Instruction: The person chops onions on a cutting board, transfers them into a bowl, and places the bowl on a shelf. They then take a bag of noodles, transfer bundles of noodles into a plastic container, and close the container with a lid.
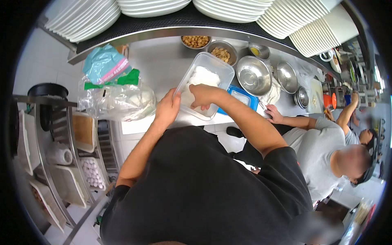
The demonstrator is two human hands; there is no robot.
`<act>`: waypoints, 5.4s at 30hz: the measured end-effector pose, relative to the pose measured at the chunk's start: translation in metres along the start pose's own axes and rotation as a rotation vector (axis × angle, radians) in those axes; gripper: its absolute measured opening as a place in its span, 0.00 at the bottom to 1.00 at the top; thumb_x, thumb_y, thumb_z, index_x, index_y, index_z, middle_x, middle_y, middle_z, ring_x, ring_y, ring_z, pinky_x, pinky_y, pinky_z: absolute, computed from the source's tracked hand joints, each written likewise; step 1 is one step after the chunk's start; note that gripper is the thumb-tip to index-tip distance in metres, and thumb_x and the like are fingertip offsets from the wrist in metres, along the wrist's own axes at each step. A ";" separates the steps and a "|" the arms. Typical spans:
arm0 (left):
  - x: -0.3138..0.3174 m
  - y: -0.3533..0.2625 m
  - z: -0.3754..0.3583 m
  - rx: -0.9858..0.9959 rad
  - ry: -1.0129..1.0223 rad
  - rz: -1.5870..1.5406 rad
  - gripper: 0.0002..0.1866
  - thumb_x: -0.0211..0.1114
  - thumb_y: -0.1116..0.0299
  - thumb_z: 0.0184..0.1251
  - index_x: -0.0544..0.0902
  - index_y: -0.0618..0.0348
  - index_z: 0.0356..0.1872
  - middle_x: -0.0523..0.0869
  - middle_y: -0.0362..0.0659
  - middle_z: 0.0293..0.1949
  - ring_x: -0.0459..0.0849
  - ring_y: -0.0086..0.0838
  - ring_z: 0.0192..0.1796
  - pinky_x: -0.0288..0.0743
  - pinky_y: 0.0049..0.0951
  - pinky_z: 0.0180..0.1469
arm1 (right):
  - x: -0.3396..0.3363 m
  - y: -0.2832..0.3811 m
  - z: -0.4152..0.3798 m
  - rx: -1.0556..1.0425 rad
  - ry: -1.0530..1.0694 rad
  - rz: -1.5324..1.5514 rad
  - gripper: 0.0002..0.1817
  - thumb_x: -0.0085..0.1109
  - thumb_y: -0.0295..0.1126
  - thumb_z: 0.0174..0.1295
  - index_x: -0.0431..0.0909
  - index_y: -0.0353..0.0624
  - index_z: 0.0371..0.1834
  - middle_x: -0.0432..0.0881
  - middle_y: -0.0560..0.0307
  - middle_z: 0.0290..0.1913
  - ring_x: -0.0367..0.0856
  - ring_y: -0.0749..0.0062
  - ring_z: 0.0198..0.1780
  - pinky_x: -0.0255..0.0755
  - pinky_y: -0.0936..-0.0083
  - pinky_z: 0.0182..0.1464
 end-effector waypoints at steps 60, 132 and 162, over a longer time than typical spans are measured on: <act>-0.084 0.066 -0.118 -0.233 0.215 -0.034 0.42 0.69 0.40 0.74 0.75 0.65 0.75 0.80 0.57 0.72 0.81 0.46 0.70 0.76 0.41 0.70 | -0.119 0.212 -0.195 -1.070 -0.800 -0.092 0.10 0.68 0.30 0.69 0.84 0.38 0.49 0.87 0.48 0.57 0.86 0.50 0.58 0.79 0.62 0.60; -0.214 0.066 -0.124 0.220 -0.466 -1.088 0.64 0.84 0.56 0.50 0.52 0.55 0.86 0.76 0.50 0.69 0.76 0.41 0.72 0.69 0.43 0.77 | -0.013 0.236 -0.037 -0.868 -0.322 0.148 0.52 0.84 0.44 0.52 0.63 0.42 0.77 0.83 0.44 0.58 0.84 0.58 0.60 0.77 0.65 0.65; -0.265 0.205 -0.201 0.063 -0.606 -1.292 0.53 0.75 0.50 0.58 0.62 0.63 0.82 0.72 0.56 0.77 0.74 0.54 0.75 0.73 0.57 0.75 | -0.126 0.036 -0.120 -0.560 -0.568 0.760 0.55 0.79 0.39 0.52 0.60 0.38 0.83 0.78 0.50 0.69 0.76 0.66 0.69 0.67 0.69 0.74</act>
Point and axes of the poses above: each hand's wrist, its own z-axis towards the middle knuckle, its own x-axis out of the palm, y = z × x, the point moved 10 cm from there along z, towards the middle knuckle
